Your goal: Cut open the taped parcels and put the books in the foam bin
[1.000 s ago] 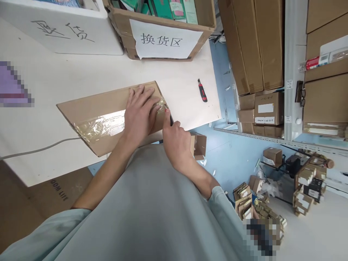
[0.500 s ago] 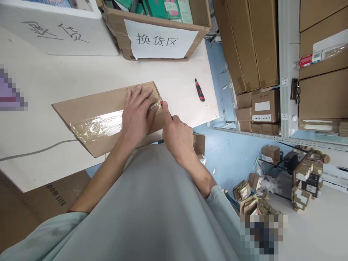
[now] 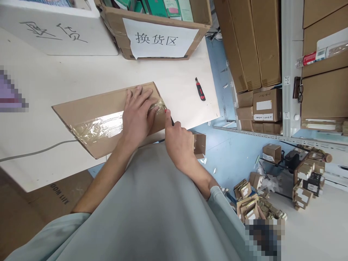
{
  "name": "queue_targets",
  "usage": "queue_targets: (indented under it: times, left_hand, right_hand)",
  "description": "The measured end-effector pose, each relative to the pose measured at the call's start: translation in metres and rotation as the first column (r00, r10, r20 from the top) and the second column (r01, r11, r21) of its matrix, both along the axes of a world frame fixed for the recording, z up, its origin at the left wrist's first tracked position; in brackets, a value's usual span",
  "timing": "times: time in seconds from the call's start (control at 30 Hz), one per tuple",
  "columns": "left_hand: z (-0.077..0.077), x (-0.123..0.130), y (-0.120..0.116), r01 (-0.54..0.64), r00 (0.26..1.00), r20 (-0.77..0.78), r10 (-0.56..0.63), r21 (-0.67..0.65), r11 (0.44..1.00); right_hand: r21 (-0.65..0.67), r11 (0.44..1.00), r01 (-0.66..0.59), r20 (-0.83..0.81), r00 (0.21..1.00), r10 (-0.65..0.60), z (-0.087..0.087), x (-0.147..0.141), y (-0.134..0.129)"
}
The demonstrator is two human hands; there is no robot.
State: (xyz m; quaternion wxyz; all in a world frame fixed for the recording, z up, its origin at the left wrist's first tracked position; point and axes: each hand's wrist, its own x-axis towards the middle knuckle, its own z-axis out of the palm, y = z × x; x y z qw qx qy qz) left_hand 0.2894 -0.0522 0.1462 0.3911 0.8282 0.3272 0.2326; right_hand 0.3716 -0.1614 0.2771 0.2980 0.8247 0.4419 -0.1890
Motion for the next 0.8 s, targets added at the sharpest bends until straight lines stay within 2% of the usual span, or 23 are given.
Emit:
queue_targets:
  times: [0.23,0.5,0.8]
  left_hand:
    - [0.001,-0.002,0.0,-0.003,1.0,0.002,0.003,0.015,1.0]
    - [0.005,-0.002,0.0,0.01,0.999,-0.036,-0.01,0.004,1.0]
    - [0.006,-0.003,-0.001,-0.012,0.999,-0.045,0.013,0.032,0.999]
  right_hand:
    - [0.039,0.998,0.046,-0.07,0.997,-0.044,0.014,0.006,0.001]
    - [0.081,0.995,0.051,-0.139,0.989,-0.039,0.002,0.018,0.019]
    - [0.04,0.999,0.018,-0.165,0.986,-0.011,0.003,0.022,0.02]
